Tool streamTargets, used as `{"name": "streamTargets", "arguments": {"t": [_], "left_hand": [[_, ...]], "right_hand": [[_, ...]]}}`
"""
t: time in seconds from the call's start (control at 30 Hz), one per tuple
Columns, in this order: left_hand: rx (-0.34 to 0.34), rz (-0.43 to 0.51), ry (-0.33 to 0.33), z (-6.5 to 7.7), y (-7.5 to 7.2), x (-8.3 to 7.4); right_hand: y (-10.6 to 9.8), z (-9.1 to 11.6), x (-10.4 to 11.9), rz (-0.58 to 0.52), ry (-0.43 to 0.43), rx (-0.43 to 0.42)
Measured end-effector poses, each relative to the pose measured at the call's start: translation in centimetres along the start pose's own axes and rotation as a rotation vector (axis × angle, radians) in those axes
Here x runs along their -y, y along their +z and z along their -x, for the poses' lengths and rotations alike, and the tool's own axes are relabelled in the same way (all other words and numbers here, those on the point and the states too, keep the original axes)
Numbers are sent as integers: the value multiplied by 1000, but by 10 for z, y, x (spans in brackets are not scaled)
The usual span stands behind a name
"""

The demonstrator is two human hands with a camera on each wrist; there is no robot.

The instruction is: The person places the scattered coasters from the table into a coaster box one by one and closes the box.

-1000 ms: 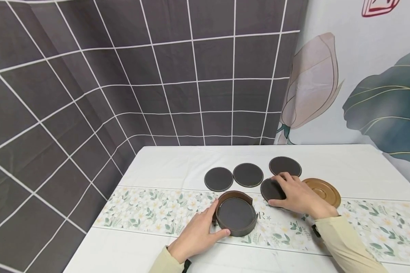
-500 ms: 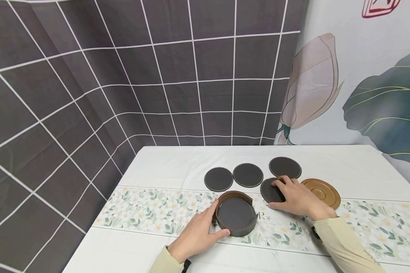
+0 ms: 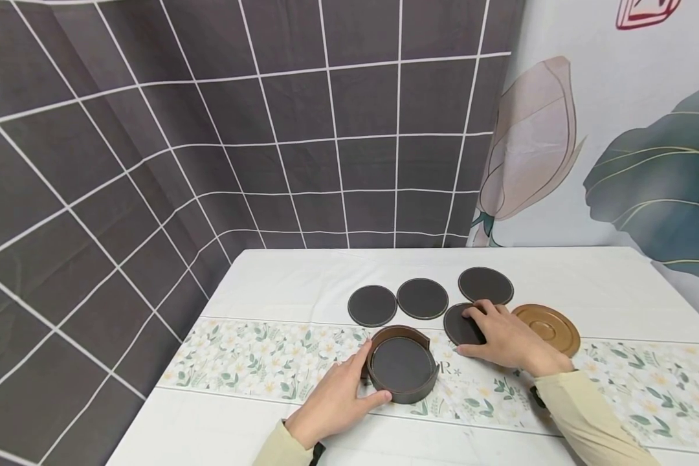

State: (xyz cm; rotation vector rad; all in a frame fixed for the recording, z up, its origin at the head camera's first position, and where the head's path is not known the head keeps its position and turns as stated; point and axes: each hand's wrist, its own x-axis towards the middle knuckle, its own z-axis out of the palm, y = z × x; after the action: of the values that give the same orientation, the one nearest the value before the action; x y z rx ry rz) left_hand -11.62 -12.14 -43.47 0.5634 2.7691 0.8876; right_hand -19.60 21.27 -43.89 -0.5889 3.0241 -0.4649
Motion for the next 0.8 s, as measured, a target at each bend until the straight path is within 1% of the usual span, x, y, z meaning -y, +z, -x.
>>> {"name": "streamTargets", "arguments": {"t": [0.27,0.5,0.8], "left_hand": [[3,11,2,0,-1,0],[-2,4,6,-2,1,3],[3,-4,-11,-3,3,4]], "right_hand": [[1,1,-1,-5,-3,-7],[1,1,0,-13,-5,-11],[1,0,-1,0,1,-5]]}}
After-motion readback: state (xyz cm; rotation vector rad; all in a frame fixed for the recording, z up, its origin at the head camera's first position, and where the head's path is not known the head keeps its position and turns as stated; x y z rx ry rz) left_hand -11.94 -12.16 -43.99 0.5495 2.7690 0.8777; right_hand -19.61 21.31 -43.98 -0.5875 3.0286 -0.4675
